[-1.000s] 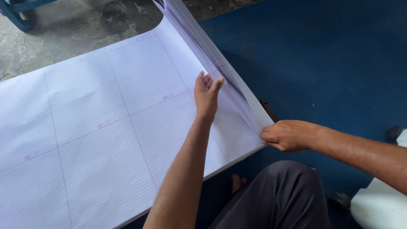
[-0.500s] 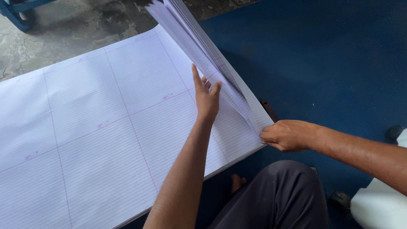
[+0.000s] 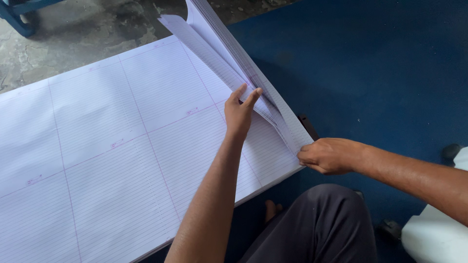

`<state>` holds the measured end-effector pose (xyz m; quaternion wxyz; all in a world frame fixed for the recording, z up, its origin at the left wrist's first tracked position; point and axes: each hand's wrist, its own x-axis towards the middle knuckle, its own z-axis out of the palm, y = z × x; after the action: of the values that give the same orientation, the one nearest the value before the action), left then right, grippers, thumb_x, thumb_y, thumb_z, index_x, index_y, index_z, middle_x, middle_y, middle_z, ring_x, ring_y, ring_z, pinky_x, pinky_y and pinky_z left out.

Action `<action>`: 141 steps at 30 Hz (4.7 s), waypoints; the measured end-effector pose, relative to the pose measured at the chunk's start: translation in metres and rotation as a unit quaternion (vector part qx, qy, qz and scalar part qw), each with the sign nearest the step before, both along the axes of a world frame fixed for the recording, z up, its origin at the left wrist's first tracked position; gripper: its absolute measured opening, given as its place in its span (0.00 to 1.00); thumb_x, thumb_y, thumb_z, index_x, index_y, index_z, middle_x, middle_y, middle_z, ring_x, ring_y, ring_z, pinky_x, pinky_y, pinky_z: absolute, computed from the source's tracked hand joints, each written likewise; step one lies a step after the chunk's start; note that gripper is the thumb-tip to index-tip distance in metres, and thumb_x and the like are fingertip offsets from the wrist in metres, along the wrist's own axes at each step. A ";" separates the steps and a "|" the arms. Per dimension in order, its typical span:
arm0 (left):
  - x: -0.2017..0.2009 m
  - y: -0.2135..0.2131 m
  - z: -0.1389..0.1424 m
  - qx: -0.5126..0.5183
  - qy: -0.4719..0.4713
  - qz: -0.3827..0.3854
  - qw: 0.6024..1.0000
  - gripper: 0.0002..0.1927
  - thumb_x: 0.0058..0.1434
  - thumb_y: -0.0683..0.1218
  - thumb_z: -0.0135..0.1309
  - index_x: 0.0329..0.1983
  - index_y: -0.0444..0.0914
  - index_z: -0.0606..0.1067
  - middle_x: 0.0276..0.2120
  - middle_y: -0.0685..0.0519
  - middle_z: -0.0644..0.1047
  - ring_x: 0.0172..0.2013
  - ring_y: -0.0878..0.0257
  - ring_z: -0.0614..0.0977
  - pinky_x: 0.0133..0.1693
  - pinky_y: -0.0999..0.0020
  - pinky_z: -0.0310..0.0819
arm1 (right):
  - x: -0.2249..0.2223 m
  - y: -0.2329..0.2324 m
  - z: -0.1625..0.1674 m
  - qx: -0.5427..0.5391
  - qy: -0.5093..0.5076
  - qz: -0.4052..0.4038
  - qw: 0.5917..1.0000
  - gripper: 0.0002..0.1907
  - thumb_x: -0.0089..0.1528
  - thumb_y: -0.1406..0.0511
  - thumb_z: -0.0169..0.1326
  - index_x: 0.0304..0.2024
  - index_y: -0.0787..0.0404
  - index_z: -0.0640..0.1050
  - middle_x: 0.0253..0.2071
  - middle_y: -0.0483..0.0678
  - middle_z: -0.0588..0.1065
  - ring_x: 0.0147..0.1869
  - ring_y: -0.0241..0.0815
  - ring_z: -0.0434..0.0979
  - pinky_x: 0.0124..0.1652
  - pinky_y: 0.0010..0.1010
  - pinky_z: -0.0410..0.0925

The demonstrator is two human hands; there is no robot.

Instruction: The person folds a stack of lined paper sheets in half using a small rectangular tool to press and crease the fold. They repeatedly fold, crease, and stack the sheets on the floor.

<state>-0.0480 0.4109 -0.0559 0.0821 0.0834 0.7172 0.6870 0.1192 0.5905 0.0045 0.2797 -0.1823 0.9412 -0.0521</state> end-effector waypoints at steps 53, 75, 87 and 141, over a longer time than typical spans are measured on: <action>0.008 0.000 0.004 -0.022 -0.002 0.006 1.000 0.31 0.61 0.58 0.57 0.62 0.35 0.73 0.56 0.41 0.77 0.58 0.50 0.78 0.58 0.54 0.73 | 0.003 -0.003 -0.002 0.011 0.006 0.013 1.000 0.12 0.66 0.60 0.47 0.38 0.59 0.79 0.35 0.47 0.79 0.40 0.44 0.82 0.44 0.36 0.75; 0.001 0.002 -0.013 -0.001 0.017 0.025 1.000 0.12 0.64 0.50 0.52 0.38 0.36 0.76 0.27 0.54 0.75 0.29 0.66 0.75 0.34 0.68 0.74 | -0.044 -0.020 0.024 -0.025 0.136 -0.230 0.963 0.30 0.63 0.43 0.49 0.47 0.61 0.76 0.37 0.54 0.80 0.36 0.46 0.84 0.35 0.37 0.76; 0.004 0.001 -0.008 0.013 0.003 -0.042 0.999 0.47 0.63 0.60 0.52 0.76 0.37 0.45 0.70 0.32 0.57 0.69 0.39 0.60 0.62 0.41 0.65 | -0.084 -0.011 -0.008 -0.205 0.062 -0.450 0.867 0.29 0.68 0.48 0.40 0.60 0.60 0.73 0.53 0.62 0.76 0.62 0.55 0.75 0.58 0.49 0.66; 0.125 -0.070 0.001 -0.331 0.174 -0.248 0.894 0.47 0.54 0.76 0.50 0.66 0.42 0.68 0.69 0.41 0.64 0.72 0.43 0.55 0.68 0.36 0.43 | -0.061 -0.040 0.029 -0.228 0.123 -0.452 0.853 0.10 0.60 0.62 0.60 0.30 0.62 0.79 0.23 0.54 0.77 0.23 0.42 0.73 0.24 0.26 0.63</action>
<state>0.0775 0.3406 -0.0550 0.1463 0.3450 0.8619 0.3418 0.0583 0.5502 0.0331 0.0581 0.1998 0.9081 -0.3633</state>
